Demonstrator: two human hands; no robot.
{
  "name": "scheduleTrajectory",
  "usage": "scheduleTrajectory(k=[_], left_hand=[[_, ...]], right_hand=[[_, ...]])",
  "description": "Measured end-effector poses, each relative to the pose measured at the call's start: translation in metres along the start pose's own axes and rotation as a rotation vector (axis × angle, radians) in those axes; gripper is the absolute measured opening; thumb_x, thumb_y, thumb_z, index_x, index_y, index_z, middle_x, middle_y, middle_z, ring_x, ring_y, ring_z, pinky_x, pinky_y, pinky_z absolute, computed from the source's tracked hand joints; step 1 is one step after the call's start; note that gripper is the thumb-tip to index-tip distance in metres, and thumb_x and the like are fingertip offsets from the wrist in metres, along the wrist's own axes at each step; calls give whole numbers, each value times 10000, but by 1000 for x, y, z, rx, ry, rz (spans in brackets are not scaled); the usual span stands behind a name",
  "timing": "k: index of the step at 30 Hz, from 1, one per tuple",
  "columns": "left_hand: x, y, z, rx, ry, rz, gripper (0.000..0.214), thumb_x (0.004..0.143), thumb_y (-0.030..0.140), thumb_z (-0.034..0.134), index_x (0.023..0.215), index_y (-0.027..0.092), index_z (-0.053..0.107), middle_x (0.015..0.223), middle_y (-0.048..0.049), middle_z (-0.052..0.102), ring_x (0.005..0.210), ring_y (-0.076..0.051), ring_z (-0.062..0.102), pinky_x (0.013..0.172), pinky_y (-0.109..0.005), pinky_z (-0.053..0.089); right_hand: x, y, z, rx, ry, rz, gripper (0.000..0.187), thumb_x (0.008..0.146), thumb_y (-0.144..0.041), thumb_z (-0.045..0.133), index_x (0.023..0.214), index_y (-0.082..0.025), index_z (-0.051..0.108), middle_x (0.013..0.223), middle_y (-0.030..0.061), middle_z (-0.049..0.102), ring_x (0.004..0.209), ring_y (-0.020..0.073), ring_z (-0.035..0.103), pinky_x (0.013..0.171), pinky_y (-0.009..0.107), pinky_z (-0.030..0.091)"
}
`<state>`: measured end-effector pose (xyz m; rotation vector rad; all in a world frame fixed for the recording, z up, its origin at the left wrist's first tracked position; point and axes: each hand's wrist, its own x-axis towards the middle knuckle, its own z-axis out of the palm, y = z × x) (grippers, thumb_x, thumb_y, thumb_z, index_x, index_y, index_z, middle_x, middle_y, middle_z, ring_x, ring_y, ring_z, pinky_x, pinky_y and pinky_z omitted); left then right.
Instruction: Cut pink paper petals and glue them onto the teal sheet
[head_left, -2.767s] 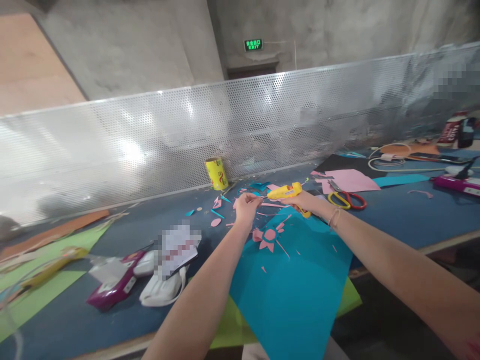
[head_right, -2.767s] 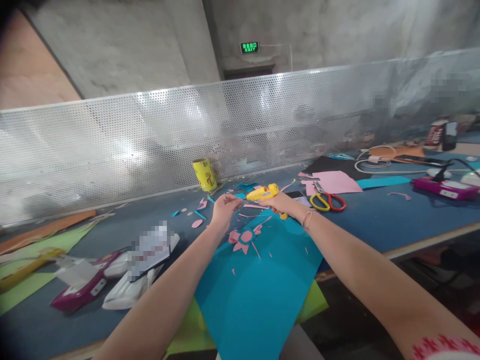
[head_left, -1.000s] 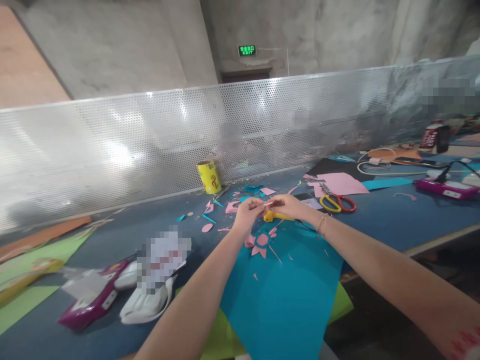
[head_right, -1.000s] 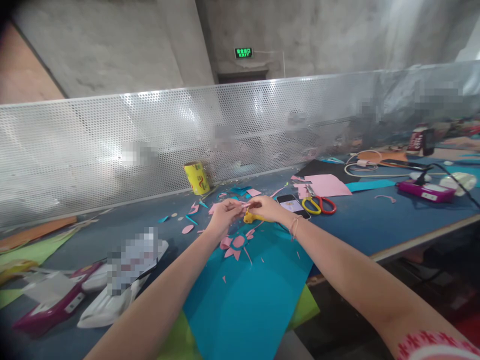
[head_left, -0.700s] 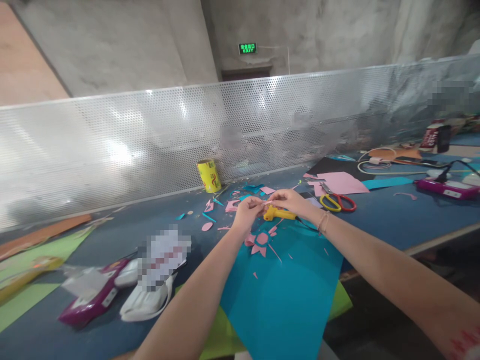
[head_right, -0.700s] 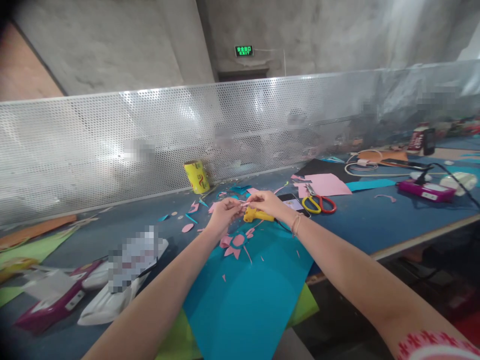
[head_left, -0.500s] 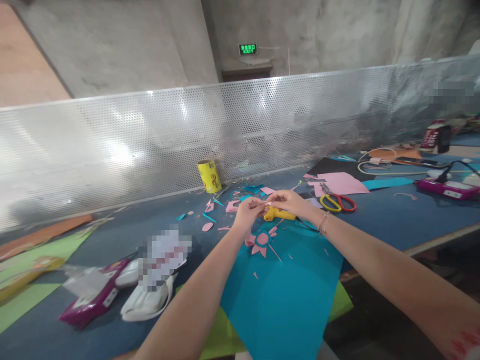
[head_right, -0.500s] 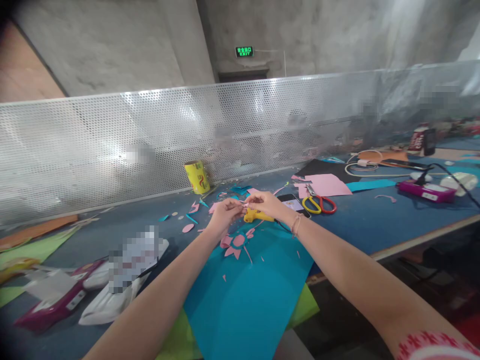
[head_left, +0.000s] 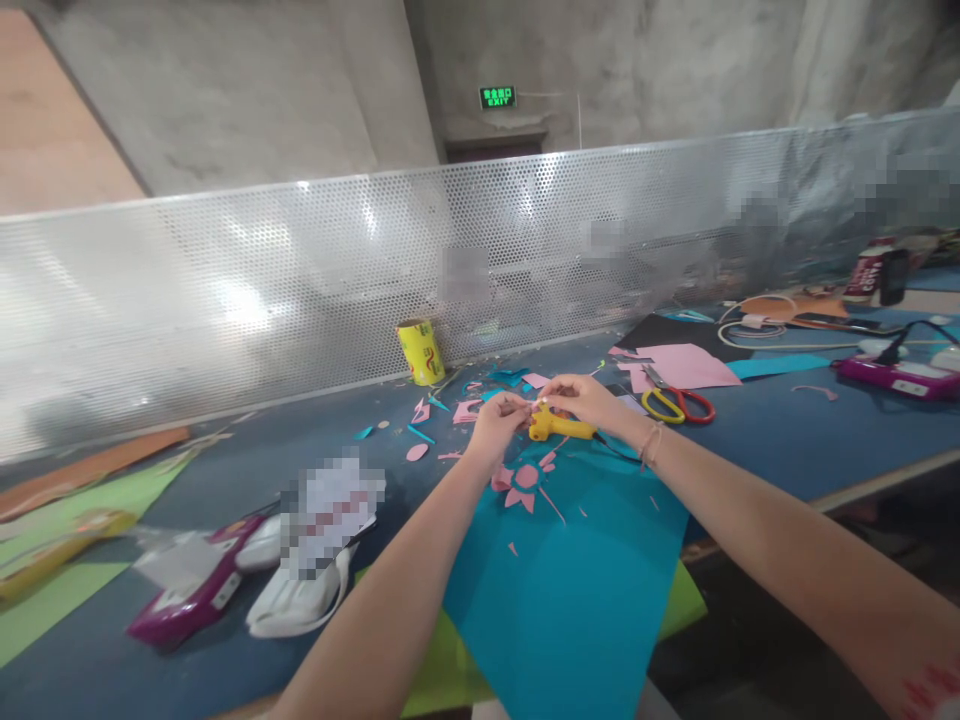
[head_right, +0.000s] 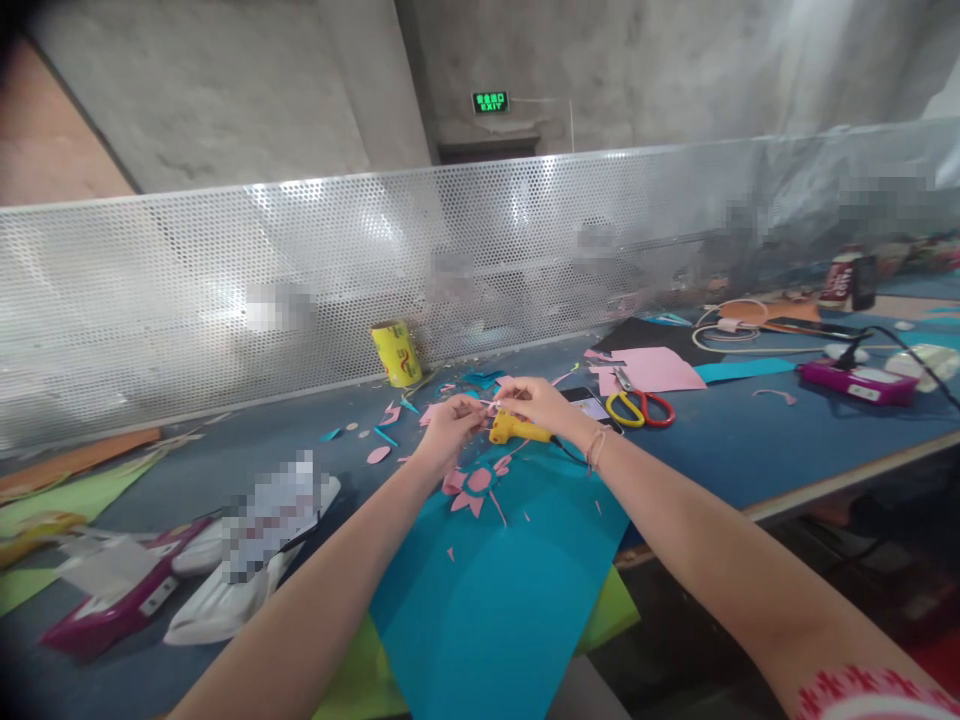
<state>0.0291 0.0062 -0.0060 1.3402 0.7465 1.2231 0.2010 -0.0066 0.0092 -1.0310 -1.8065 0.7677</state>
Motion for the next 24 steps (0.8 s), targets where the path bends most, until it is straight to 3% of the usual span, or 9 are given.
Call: scheduleTrajectory(k=[5,11,24], left_hand=[[-1,2,1,-42,36,-6,196,554,180,678,664,168,517,578,20,583,543,-79,542,586,-216,431],[-6,6,8,-151,-24,-98,264,524,191,719,689,163,515,593,19,583,557,-74,538,571,-203,412],[-9,5,13,-246,-18,-98,204,545,139,692,656,154,521,568,24,542,526,-60,506,537,-192,396]], right_hand=[[1,3,-1,-30,-2,34,161,743,-219,572,884,-162,626,804,42,626,691,124,564,656,273,458],[-2,-4,6,40,-52,1,170,748,-242,570,882,-160,635,970,63,629,770,122,573,698,272,455],[-2,-6,10,33,17,-51,145,725,-276,586,807,-157,600,845,50,618,753,132,561,713,285,439]])
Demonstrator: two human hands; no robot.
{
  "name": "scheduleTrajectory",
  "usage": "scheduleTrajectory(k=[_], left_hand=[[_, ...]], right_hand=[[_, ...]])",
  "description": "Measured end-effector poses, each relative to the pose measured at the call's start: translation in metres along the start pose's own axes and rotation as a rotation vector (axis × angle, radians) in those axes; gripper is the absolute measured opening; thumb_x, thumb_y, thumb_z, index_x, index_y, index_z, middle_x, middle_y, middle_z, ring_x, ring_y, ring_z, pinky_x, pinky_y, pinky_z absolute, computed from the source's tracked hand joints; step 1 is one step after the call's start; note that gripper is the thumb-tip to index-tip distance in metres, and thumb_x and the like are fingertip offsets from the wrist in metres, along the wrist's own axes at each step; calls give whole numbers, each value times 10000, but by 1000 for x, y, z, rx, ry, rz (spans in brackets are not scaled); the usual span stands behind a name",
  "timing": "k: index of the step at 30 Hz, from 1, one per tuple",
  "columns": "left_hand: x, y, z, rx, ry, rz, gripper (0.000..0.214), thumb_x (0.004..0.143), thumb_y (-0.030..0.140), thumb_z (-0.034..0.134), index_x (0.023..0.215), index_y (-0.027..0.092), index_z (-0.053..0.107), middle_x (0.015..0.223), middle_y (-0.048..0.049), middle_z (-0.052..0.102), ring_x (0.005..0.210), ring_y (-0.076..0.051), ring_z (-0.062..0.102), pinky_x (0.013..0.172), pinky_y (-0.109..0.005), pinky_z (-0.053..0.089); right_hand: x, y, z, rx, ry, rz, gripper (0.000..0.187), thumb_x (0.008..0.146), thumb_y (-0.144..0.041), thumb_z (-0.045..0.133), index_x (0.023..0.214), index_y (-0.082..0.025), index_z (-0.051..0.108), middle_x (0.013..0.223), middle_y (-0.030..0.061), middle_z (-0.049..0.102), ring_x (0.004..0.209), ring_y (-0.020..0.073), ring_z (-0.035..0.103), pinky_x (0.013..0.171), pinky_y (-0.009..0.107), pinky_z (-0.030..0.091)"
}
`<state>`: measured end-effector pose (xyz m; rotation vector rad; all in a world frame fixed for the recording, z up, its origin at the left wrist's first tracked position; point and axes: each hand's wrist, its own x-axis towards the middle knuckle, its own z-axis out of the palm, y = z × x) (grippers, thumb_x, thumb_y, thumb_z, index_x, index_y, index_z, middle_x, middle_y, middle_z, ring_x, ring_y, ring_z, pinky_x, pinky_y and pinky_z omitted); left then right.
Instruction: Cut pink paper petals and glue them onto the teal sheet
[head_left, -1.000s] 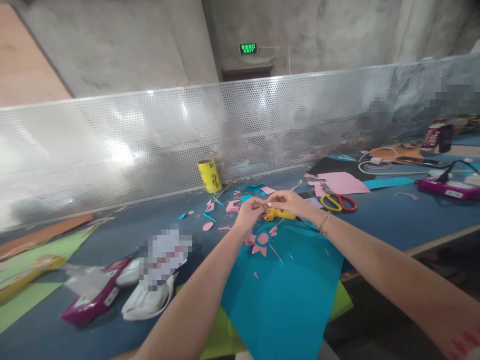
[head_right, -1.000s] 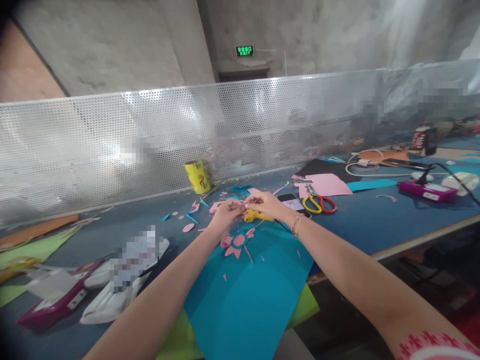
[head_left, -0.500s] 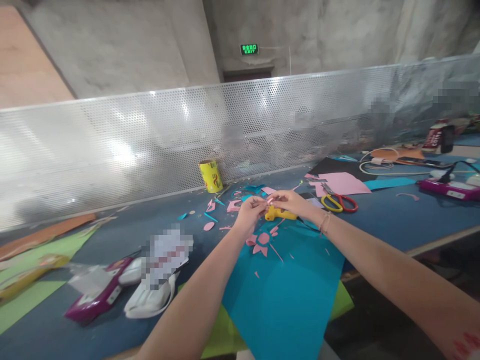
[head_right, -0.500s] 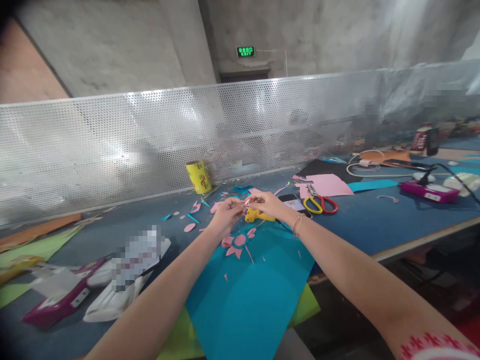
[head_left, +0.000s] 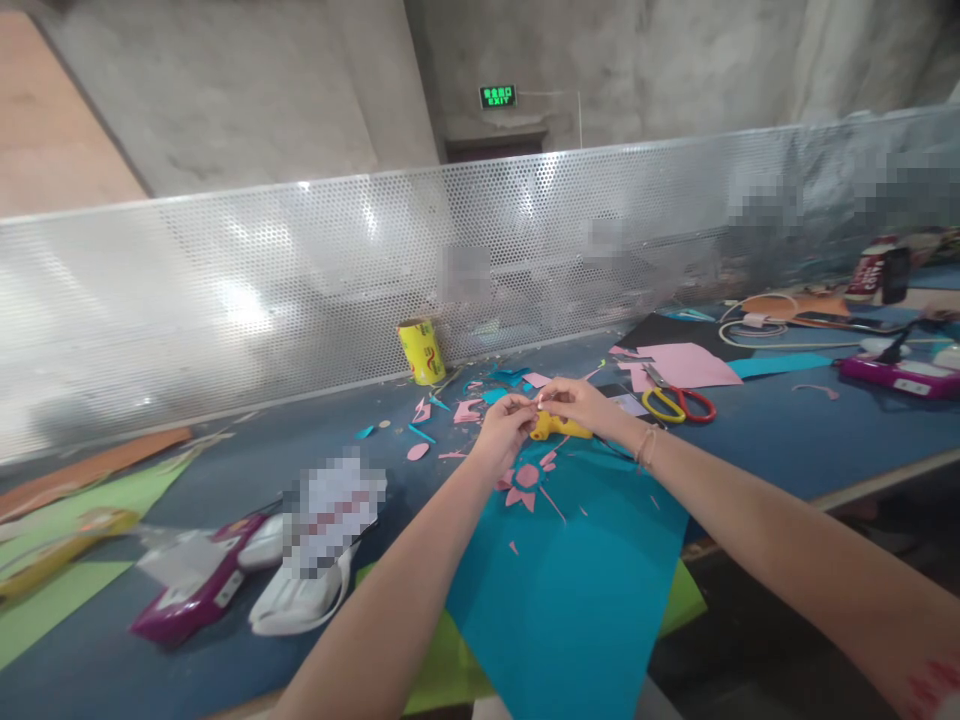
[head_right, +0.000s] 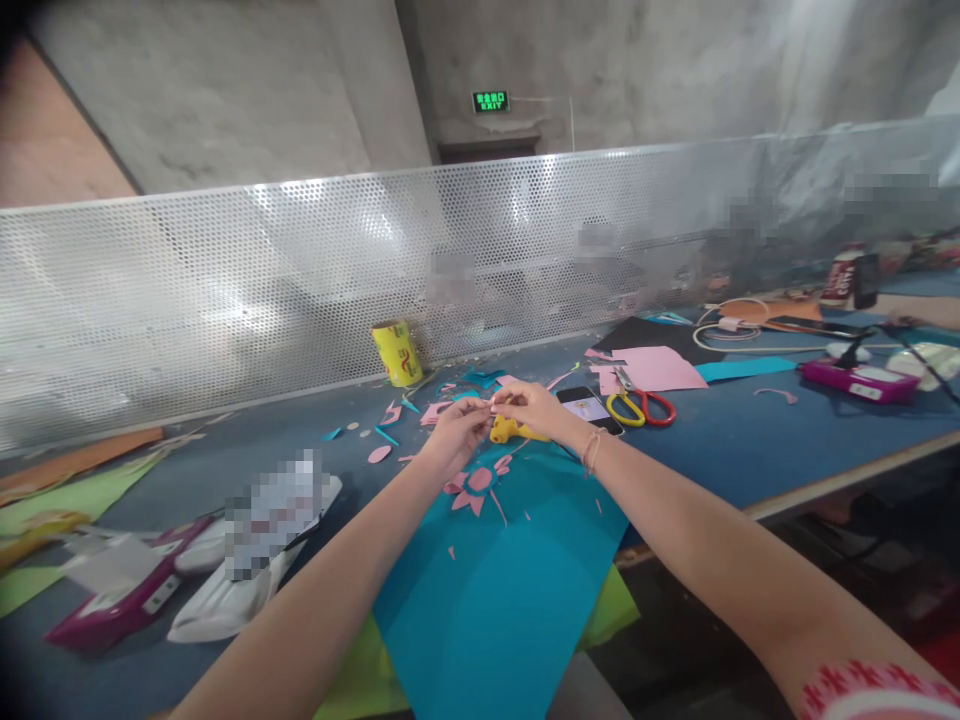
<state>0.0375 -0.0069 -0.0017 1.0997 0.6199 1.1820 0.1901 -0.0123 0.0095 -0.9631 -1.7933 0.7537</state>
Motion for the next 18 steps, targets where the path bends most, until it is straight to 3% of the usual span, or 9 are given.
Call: scheduleTrajectory(k=[4,10,18], left_hand=[[-3,3,4,-74,-23,18,142,570,146,681,619,144,547,618,-2,580,577,-69,539,597,-201,440],[-5,9,6,-142,-66,54,179,554,56,655,712,128,609,744,-16,640,725,-96,615,790,-231,470],[-3,6,5,-150,-40,63,93,652,133,661,727,122,607,738,-19,649,699,-80,620,799,-222,480]], right_hand=[[0,-1,-3,-14,29,28,164,738,-300,570,807,-154,603,725,22,592,630,111,523,624,260,424],[0,0,-5,45,63,75,211,744,-348,566,826,-157,604,625,-12,532,520,88,450,503,231,357],[-1,1,-2,350,13,153,185,724,-340,613,778,-165,590,663,-18,508,555,76,432,517,225,323]])
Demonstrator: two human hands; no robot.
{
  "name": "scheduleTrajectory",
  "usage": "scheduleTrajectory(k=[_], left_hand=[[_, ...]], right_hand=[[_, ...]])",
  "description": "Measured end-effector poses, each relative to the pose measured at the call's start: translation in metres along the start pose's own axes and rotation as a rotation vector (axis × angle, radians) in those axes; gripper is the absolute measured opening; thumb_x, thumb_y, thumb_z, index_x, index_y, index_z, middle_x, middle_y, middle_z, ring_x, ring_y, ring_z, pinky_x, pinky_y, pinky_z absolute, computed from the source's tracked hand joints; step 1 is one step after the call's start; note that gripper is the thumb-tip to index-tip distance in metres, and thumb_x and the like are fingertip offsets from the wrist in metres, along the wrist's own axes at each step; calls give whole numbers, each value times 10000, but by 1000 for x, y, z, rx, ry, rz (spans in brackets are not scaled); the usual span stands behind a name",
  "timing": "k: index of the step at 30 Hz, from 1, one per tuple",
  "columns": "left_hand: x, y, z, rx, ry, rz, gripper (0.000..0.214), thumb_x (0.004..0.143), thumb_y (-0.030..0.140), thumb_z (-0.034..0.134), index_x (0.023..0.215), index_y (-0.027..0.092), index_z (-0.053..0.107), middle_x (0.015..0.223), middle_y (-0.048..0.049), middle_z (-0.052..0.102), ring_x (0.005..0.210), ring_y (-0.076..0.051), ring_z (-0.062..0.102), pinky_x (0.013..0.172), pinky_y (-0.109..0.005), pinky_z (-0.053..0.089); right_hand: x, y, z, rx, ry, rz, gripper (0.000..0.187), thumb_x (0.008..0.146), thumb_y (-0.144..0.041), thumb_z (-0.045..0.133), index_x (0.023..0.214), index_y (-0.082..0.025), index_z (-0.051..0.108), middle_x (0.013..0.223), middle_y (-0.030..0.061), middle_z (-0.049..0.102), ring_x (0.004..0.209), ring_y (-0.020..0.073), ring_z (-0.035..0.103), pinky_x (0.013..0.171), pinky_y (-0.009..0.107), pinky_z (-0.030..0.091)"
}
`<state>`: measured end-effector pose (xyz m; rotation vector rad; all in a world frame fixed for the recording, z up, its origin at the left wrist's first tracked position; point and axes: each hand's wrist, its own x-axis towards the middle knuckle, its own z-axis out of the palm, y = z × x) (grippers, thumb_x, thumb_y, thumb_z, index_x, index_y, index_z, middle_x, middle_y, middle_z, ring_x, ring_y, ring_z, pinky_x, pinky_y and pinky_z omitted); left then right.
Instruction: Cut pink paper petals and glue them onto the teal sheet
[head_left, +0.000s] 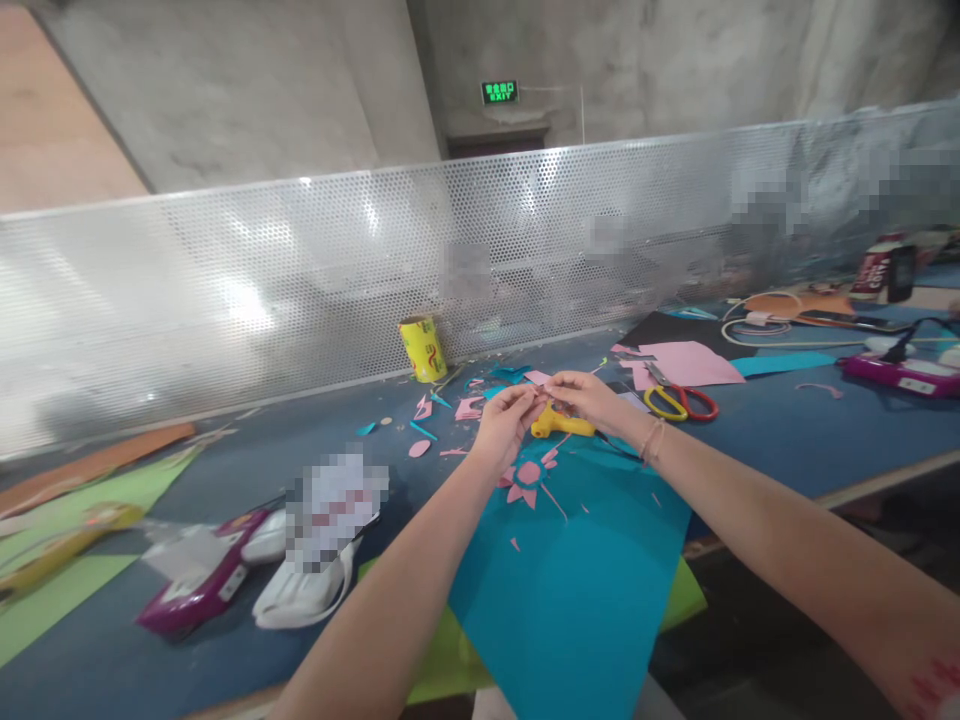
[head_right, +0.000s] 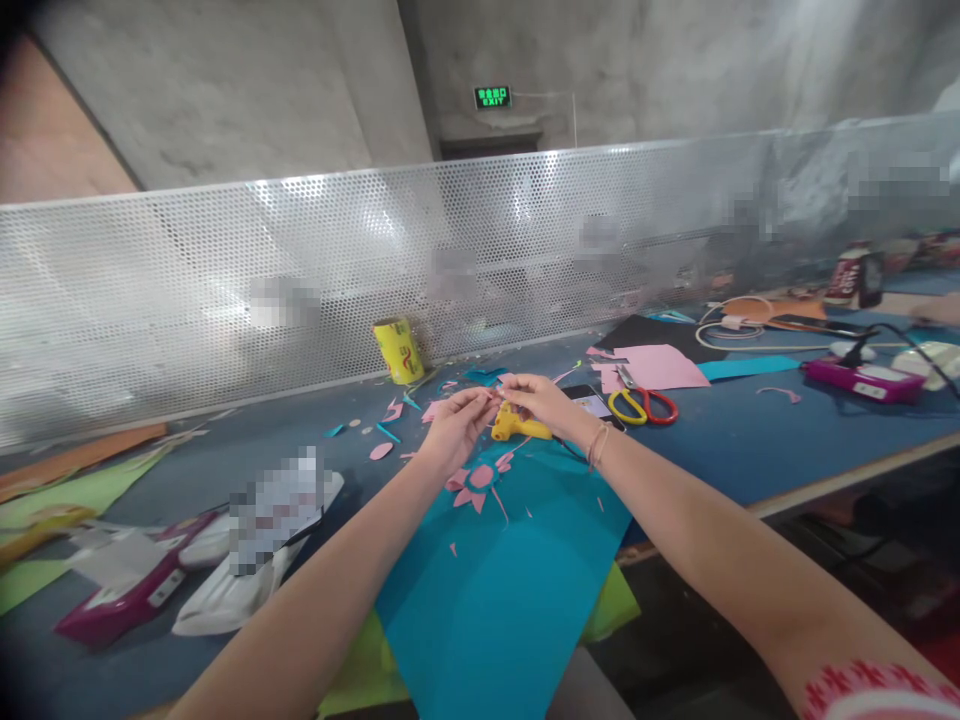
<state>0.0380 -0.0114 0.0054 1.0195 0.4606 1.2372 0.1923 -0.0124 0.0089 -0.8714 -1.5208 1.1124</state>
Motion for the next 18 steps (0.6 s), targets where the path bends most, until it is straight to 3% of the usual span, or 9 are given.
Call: scheduleTrajectory(k=[6,18], left_hand=[[-2,0,2,38,-27,-61,120,648,160,688,719,119,601,726,-16,641,708,-76,617,774,-208,481],[-2,1,2,98,-73,-72,207,571,178,741,706,122,594,701,-5,636,659,-57,600,690,-168,479]], right_hand=[[-1,0,0,201,-46,42,161,691,-297,662,710,-171,562,640,-33,495,548,68,423,542,230,332],[-5,-6,2,207,-91,61,170,686,-299,667,664,-158,574,595,-30,496,538,72,421,516,229,302]])
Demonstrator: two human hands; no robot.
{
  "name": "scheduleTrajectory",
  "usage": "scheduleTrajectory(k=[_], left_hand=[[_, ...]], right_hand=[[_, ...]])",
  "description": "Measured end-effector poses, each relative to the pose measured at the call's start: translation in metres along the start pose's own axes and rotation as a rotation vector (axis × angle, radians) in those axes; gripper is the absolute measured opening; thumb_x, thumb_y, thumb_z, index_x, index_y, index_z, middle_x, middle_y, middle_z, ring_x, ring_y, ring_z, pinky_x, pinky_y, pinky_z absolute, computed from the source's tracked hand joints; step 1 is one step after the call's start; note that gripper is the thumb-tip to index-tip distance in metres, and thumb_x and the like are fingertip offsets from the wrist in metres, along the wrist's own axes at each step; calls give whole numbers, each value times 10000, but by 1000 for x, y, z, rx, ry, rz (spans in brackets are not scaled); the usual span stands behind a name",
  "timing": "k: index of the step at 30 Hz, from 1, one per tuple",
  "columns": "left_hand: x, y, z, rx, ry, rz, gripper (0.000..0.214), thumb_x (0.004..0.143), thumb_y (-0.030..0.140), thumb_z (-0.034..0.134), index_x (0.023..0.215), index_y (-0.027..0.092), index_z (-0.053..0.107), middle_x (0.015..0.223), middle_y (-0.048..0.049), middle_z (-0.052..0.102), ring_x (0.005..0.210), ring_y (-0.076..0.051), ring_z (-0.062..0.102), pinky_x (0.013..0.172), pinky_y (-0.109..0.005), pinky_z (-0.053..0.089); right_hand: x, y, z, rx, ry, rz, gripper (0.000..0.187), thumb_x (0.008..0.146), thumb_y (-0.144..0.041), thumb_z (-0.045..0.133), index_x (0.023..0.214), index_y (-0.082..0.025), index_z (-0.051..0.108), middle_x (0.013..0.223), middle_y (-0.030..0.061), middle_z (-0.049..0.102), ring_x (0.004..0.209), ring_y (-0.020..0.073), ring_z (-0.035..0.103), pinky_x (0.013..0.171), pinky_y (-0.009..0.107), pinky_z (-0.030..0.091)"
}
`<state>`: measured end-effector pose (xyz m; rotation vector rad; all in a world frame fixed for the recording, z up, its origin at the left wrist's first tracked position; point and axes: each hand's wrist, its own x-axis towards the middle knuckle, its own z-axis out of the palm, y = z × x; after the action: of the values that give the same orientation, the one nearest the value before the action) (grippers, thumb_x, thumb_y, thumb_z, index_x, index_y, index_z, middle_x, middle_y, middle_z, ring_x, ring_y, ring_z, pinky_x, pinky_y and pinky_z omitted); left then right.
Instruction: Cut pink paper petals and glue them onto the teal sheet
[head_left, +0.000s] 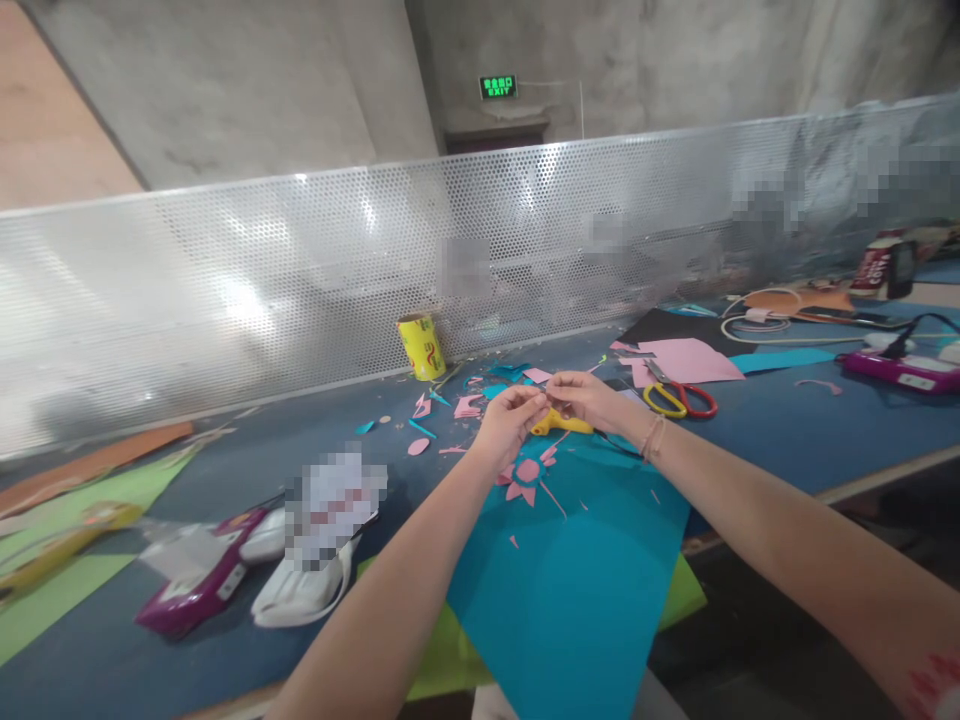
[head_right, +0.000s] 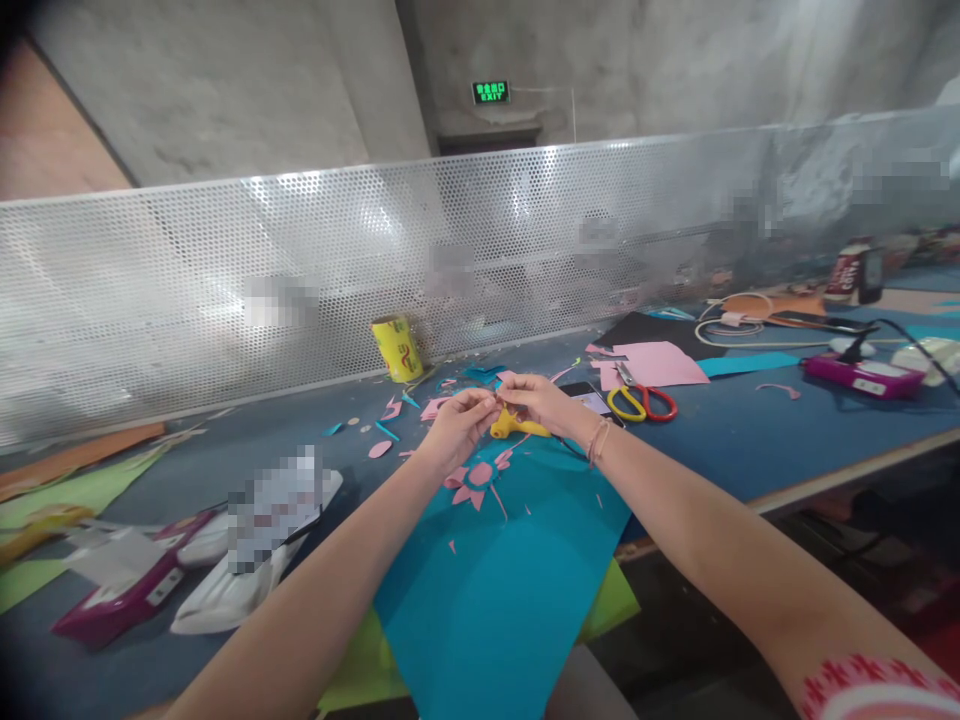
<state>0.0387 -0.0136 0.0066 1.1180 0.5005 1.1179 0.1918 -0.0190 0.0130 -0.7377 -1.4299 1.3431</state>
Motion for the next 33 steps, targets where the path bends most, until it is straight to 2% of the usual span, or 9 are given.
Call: scheduleTrajectory(k=[4,8,16,23,33], left_hand=[[0,-1,1,0,27,24,236,546,185,752,698,128,581,686,4,632,657,-63,605,681,-175,480],[1,-2,-1,32,78,48,221,582,237,729,694,133,570,677,-3,636,630,-75,608,672,-204,491],[1,-6,0,310,155,106,134,624,246,662,663,141,588,607,-12,644,571,-132,624,608,-263,513],[0,-6,2,424,147,136,29,654,163,589,640,152,611,568,-6,639,554,-144,623,574,-262,511],[0,-7,-1,605,137,230,118,685,159,542,684,163,660,586,-15,639,533,-141,602,564,-266,501]], right_hand=[[1,1,-1,30,-4,2,158,684,-288,668,666,-161,575,604,-31,502,537,68,423,524,229,309],[1,2,-1,35,-6,10,137,686,-269,666,681,-163,579,611,-32,506,541,67,431,531,228,319],[3,6,-3,-68,-33,-9,136,690,-271,655,690,-153,586,610,-28,523,541,65,456,525,222,340],[6,10,-7,-170,-4,8,119,699,-270,636,714,-153,613,641,-4,572,552,68,487,534,218,369],[9,13,-9,-160,-8,43,118,679,-268,650,687,-158,611,616,0,573,522,71,467,503,226,343]])
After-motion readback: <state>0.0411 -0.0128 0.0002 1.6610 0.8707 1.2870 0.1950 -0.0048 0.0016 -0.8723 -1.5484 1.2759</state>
